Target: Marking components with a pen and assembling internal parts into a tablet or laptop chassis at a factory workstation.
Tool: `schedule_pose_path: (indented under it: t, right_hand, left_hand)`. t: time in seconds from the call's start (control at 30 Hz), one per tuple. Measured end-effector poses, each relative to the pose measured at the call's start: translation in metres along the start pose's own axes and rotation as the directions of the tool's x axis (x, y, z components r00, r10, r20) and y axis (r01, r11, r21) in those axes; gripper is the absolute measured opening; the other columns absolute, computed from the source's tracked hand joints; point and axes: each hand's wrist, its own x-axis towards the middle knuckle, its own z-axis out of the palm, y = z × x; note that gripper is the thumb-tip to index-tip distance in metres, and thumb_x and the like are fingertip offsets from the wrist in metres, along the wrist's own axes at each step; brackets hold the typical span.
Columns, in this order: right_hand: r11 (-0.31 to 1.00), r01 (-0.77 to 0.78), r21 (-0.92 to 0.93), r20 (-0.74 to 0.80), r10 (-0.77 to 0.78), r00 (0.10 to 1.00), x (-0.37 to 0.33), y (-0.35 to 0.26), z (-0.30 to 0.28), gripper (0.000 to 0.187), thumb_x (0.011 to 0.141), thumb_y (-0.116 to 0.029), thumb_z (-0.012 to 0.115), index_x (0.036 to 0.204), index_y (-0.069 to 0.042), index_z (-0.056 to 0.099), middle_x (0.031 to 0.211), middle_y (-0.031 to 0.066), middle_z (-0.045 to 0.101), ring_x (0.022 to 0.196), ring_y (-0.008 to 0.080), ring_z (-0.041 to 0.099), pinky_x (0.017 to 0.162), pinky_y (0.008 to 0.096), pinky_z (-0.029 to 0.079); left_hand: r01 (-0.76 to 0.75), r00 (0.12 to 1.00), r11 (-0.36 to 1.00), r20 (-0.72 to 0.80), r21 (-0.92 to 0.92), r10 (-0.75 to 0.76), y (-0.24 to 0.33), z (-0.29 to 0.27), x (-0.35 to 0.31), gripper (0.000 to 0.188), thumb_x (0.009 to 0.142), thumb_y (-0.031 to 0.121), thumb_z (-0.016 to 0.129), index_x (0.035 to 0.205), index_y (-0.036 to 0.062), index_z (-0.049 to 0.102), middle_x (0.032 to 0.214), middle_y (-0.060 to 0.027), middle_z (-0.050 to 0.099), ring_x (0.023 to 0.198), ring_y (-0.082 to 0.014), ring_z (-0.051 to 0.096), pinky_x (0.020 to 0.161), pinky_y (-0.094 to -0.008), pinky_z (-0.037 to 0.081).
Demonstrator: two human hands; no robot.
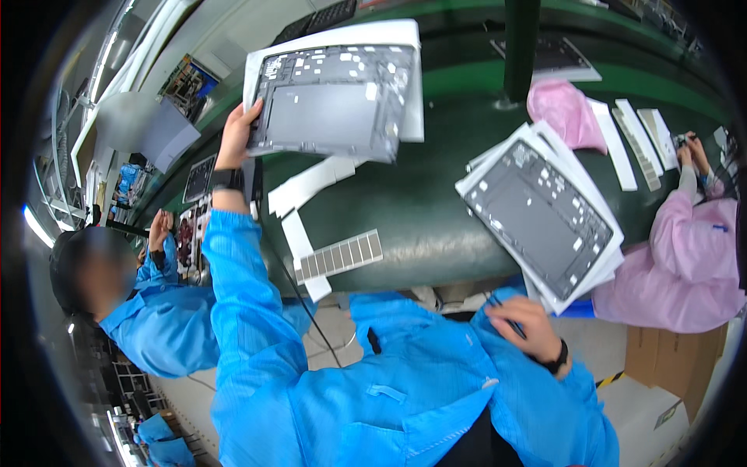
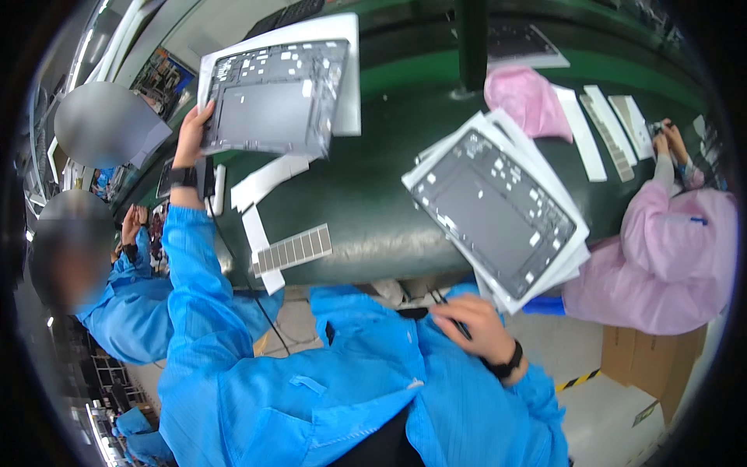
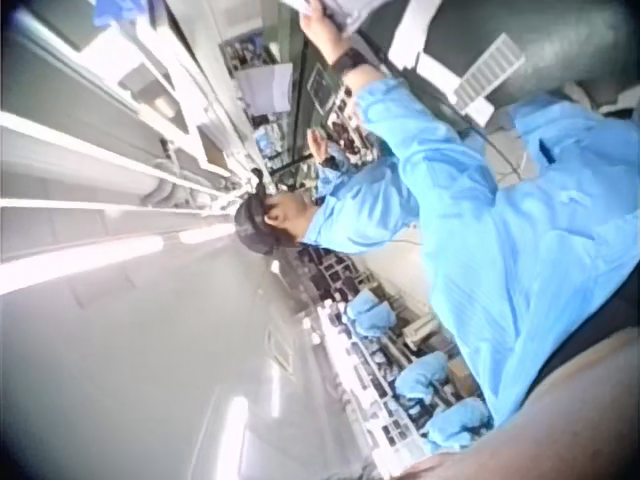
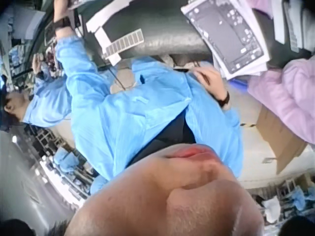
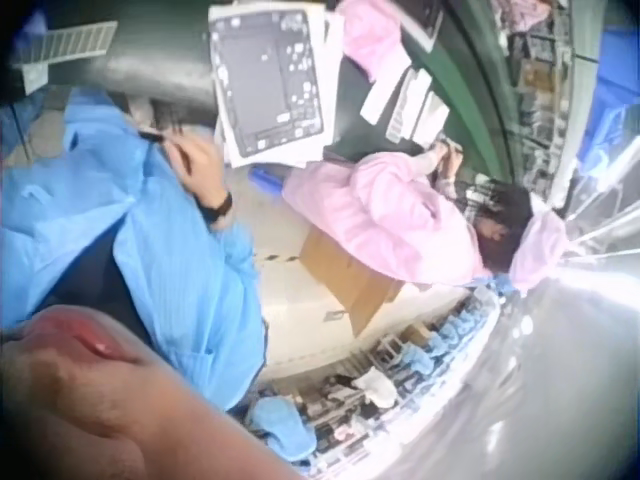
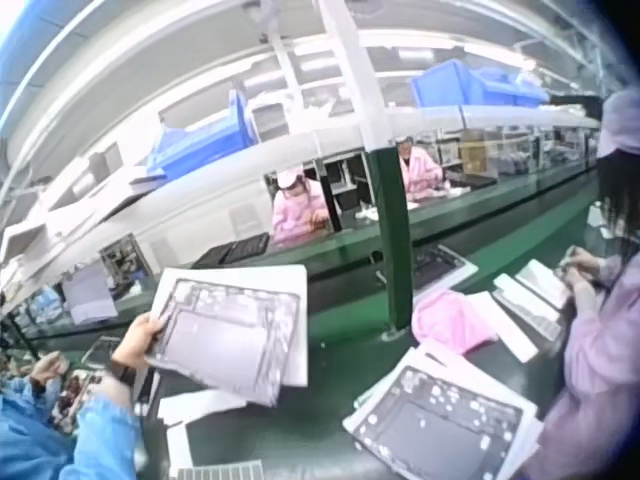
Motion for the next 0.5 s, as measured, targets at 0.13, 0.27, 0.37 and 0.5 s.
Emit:
schedule_pose_path:
  t: [0.13, 0.27, 0.37, 0.5]
  right_hand:
    - [0.877, -0.327, 0.352, 0.084, 0.319, 0.944, -0.015, -0.036, -0.046, 0.015, 0.087, -0.007, 0.067, 0.097, 0.0, 0.075, 0.083, 0.0142, 0.071, 0.073, 0.0237, 0.066, 0.067, 0.0319, 0.049]
    - [0.878, -0.074, 0.473, -0.131, 0.154, 0.979, -0.023, -0.055, -0.082, 0.026, 0.082, -0.018, 0.068, 0.089, 0.006, 0.075, 0.076, 0.0189, 0.07, 0.061, 0.0249, 0.058, 0.058, 0.0345, 0.042]
    - [0.898, -0.007, 0.44, -0.39, 0.198, 0.899, -0.033, -0.056, -0.092, 0.033, 0.085, -0.03, 0.07, 0.078, 0.002, 0.072, 0.071, 0.021, 0.07, 0.056, 0.0295, 0.067, 0.056, 0.0362, 0.048]
    - [0.92, -0.02, 0.391, -0.574, 0.261, 0.777, -0.036, -0.041, -0.104, 0.038, 0.089, -0.036, 0.069, 0.076, 0.0, 0.068, 0.066, 0.0185, 0.067, 0.054, 0.0268, 0.065, 0.054, 0.0353, 0.046]
  left_hand:
    - [-0.028, 0.999, 0.988, -0.014, 0.151, 0.03, -0.083, -0.033, 0.139, 0.038, 0.097, 0.033, 0.063, 0.115, -0.0011, 0.066, 0.099, -0.0019, 0.07, 0.083, -0.0121, 0.062, 0.08, -0.0277, 0.047]
    - [0.028, 0.982, 0.884, -0.177, 0.466, 0.062, -0.183, -0.077, 0.201, 0.048, 0.091, 0.04, 0.069, 0.107, -0.0053, 0.069, 0.098, -0.0113, 0.071, 0.086, -0.0191, 0.063, 0.079, -0.0358, 0.046]
    - [0.2, 0.966, 0.845, -0.246, 0.496, -0.084, -0.235, -0.051, 0.209, 0.05, 0.089, 0.042, 0.069, 0.101, -0.0067, 0.07, 0.095, -0.019, 0.071, 0.088, -0.0235, 0.064, 0.077, -0.0378, 0.047]
    - [0.338, 0.927, 0.779, -0.328, 0.528, -0.179, -0.25, -0.079, 0.221, 0.052, 0.088, 0.047, 0.067, 0.107, -0.0018, 0.07, 0.101, -0.0205, 0.071, 0.099, -0.0334, 0.066, 0.086, -0.0406, 0.049]
